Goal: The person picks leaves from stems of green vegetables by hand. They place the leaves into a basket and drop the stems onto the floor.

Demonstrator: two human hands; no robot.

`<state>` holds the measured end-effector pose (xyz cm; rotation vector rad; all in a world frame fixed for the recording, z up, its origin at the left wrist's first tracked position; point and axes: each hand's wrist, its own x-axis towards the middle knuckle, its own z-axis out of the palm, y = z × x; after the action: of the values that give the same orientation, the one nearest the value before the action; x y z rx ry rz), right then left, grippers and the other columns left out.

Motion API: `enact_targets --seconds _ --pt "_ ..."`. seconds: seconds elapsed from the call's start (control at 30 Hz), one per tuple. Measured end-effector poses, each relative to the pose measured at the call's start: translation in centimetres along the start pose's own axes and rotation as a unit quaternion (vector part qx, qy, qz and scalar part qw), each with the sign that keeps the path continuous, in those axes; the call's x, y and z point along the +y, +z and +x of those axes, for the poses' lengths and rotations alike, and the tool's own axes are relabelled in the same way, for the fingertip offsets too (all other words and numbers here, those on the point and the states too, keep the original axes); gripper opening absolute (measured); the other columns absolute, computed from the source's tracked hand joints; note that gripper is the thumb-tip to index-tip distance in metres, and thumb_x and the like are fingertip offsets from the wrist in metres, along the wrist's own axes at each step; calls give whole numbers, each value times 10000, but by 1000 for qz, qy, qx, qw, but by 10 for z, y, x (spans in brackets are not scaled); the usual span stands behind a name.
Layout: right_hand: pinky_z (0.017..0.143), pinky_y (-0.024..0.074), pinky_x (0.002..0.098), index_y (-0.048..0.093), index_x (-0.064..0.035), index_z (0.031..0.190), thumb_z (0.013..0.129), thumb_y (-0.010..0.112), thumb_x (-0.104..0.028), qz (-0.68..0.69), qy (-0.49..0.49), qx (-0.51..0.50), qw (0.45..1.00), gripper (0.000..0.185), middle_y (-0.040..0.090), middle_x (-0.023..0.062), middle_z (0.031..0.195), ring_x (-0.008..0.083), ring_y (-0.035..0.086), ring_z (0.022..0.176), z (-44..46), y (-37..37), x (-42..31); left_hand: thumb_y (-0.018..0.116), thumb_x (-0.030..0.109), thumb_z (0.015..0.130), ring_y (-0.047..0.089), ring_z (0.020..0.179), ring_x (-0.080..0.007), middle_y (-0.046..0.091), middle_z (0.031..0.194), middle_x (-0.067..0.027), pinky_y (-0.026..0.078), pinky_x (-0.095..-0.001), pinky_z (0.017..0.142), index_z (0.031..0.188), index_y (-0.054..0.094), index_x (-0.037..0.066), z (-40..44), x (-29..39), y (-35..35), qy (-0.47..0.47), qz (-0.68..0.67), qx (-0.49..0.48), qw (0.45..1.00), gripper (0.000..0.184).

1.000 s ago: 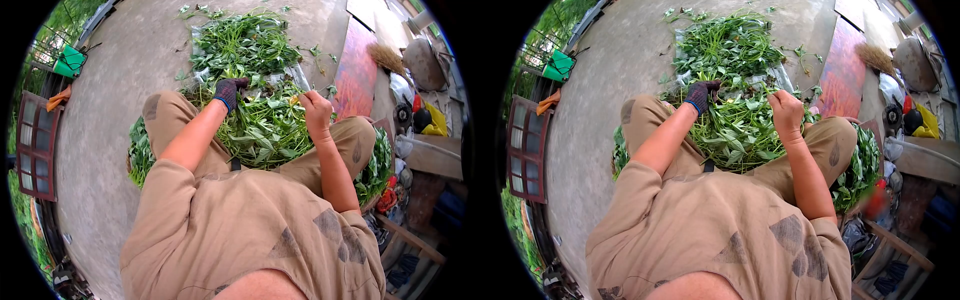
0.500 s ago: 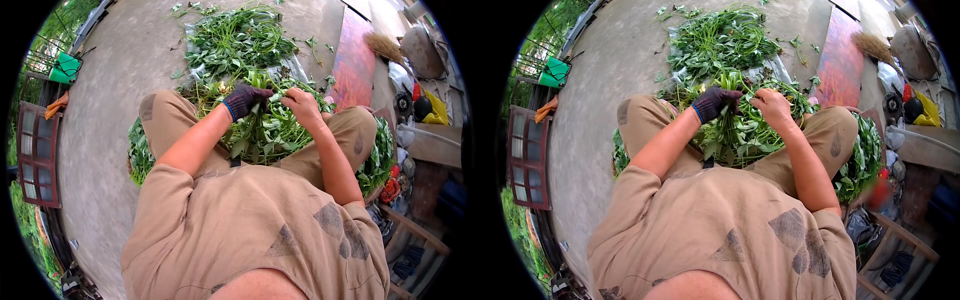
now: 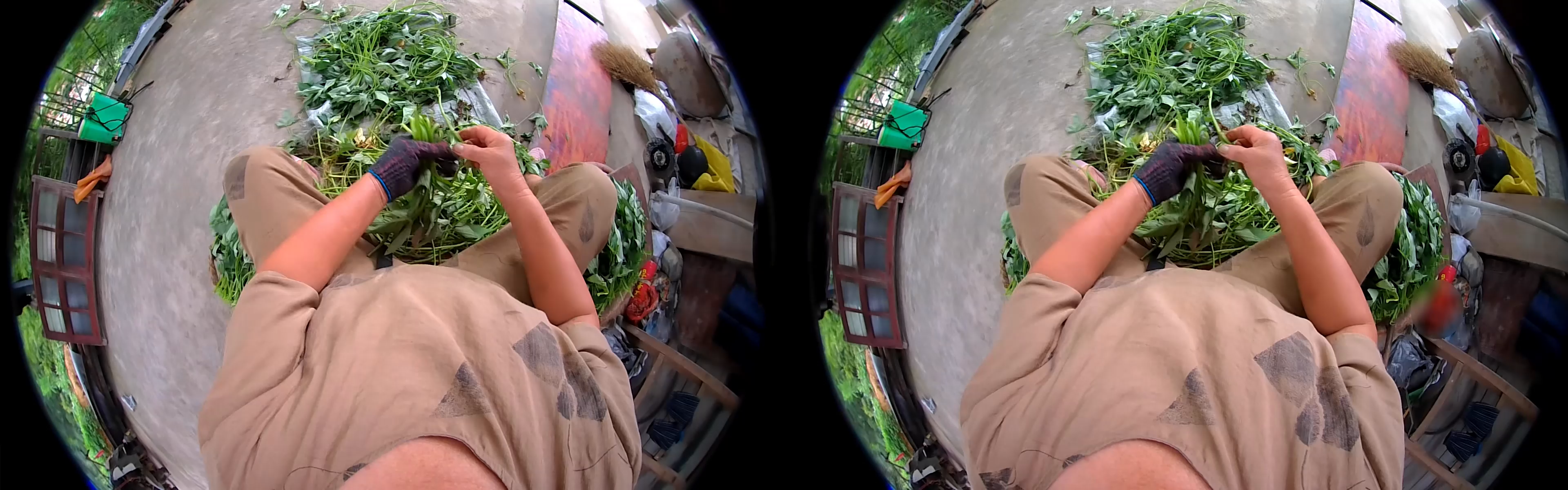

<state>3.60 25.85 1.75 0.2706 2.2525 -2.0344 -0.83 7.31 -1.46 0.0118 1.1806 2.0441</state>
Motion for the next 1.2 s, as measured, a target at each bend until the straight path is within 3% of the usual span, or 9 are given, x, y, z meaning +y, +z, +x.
enact_targets --seconds 0.03,0.17,0.33,0.43,0.57,0.6,0.87,1.03,1.2 --pt "602 425 241 656 34 972 780 692 -65 60 22 -20 998 219 544 -19 705 79 503 654 1 0 2 668 153 852 668 840 -220 695 872 -84 501 -321 860 935 686 -30 -3 -4 9 -11 11 2 1000 202" --pt "642 431 230 633 16 1077 819 652 -27 0 -46 -23 999 262 582 -11 777 83 544 725 2 -2 9 662 199 873 666 733 -247 692 861 -116 544 -390 753 899 676 -23 -3 3 -6 -56 -13 -3 998 224" --pt "639 403 272 599 19 924 818 669 -145 -320 -47 -110 940 209 554 51 725 96 450 688 -10 1 2 628 247 913 644 697 -199 653 793 -60 554 -338 698 934 647 24 4 11 -18 -81 -70 26 994 225" --pt "606 412 339 587 14 868 791 685 -197 -245 -61 -89 963 245 545 118 682 194 492 624 -9 0 6 630 240 911 646 745 -194 656 843 -58 554 -338 722 962 637 21 1 13 -21 -81 -94 -31 992 226" --pt "556 371 247 625 -2 852 830 681 -163 -12 -22 -51 998 172 542 -17 681 74 454 614 -9 -5 -1 633 223 898 643 776 -185 656 894 -78 550 -323 747 1004 625 0 -7 26 -21 -41 -75 -74 994 248" --pt "547 363 220 629 -22 850 854 666 -170 4 -4 -60 998 152 545 -38 690 52 457 609 -8 -6 -3 636 200 882 638 756 -202 650 870 -91 554 -352 749 1004 622 -11 -5 27 -22 -40 -93 -179 979 244" --pt "520 356 199 656 -53 868 912 570 -190 37 50 -158 985 168 586 -26 661 44 509 570 -25 9 -15 603 134 832 639 757 -245 651 851 -129 534 -371 785 913 606 -42 6 9 -42 -45 -146 -53 987 194" --pt "507 374 220 658 -50 876 906 560 -157 171 117 -175 962 149 608 -9 681 56 535 571 -30 16 -12 624 101 801 658 731 -227 676 829 -131 547 -340 732 895 654 -50 -6 24 -21 -59 -123 -115 984 181" --pt "482 342 187 610 -44 1066 892 596 -131 105 45 -42 993 195 604 -9 697 54 529 568 -24 20 -9 601 124 864 645 714 -199 679 814 -123 539 -333 714 872 671 -52 -1 25 -27 -24 -21 5 999 189"
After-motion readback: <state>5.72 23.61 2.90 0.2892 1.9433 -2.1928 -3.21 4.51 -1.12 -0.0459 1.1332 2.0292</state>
